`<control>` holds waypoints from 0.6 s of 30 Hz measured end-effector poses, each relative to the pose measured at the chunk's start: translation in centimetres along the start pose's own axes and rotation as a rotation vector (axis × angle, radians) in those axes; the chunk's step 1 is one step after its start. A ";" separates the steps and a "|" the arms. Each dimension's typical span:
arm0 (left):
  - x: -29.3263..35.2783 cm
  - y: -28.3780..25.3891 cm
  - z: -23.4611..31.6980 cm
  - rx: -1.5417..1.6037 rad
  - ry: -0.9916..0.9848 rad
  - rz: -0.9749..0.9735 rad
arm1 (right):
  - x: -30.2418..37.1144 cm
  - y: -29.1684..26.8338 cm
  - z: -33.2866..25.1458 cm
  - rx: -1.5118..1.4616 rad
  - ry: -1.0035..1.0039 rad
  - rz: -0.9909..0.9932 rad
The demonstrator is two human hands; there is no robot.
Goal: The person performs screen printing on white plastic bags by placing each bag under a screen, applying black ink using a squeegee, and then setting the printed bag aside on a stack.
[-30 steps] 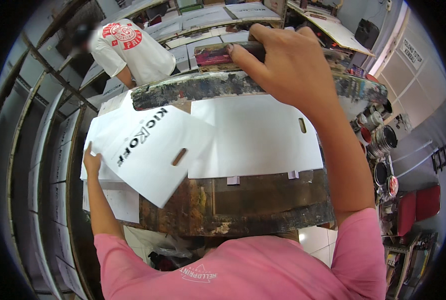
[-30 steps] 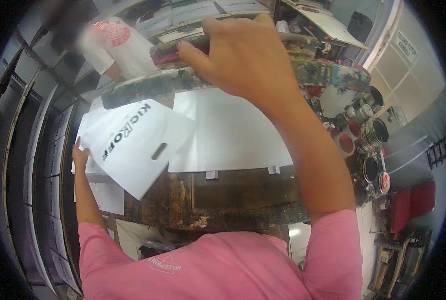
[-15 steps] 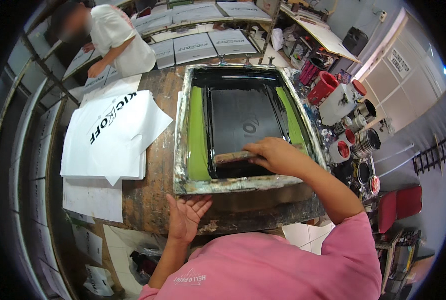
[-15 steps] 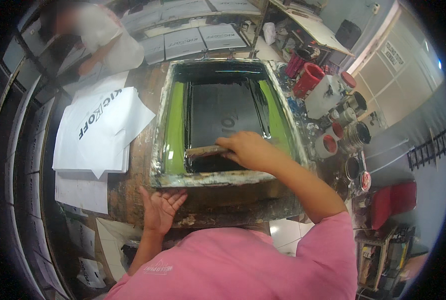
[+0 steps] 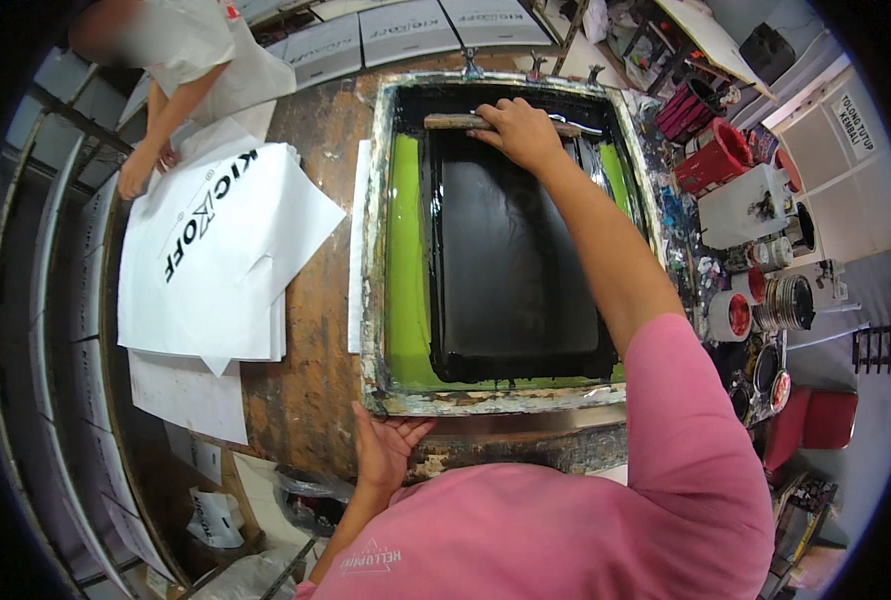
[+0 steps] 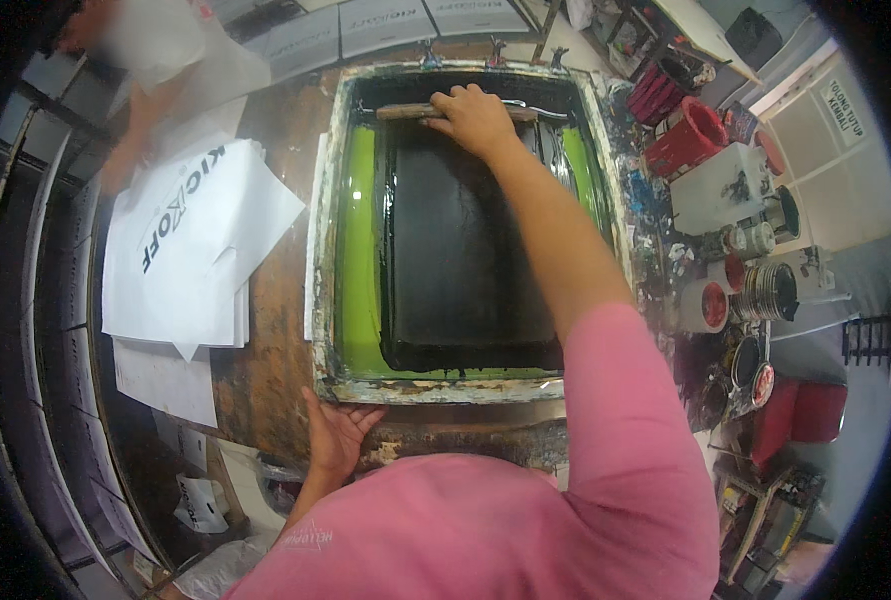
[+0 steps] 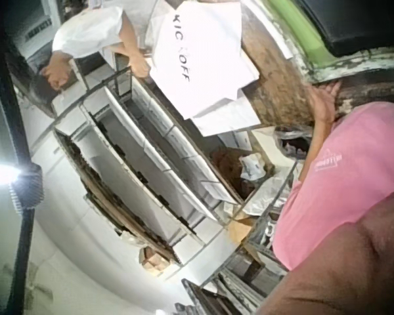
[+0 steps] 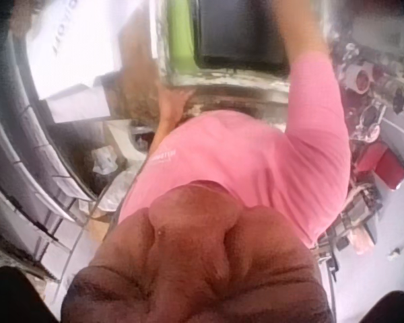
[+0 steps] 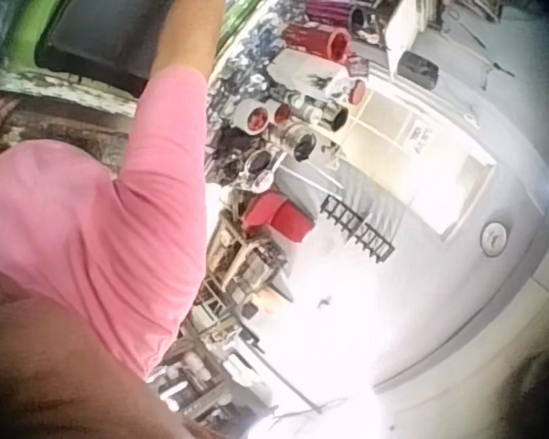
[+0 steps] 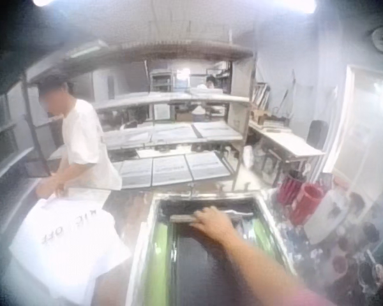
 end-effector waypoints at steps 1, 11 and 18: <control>0.1 0.2 0.2 -0.001 -0.010 0.025 | 0.5 -0.2 -0.6 0.012 -0.007 -0.001; -0.4 0.5 0.4 0.011 -0.003 -0.042 | 11.3 -9.1 -8.4 -0.071 -0.036 -0.064; -0.4 0.4 -0.1 0.028 0.061 -0.112 | 21.3 -18.5 -17.1 -0.164 0.015 -0.206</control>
Point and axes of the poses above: each hand's wrist, its own x-axis away from the middle knuckle, its own y-axis out of the palm, z = x × y, the point moved 2 cm from there along -x, towards the middle knuckle, and after that the axes turned 11 degrees about z, right-handed, at the moved point
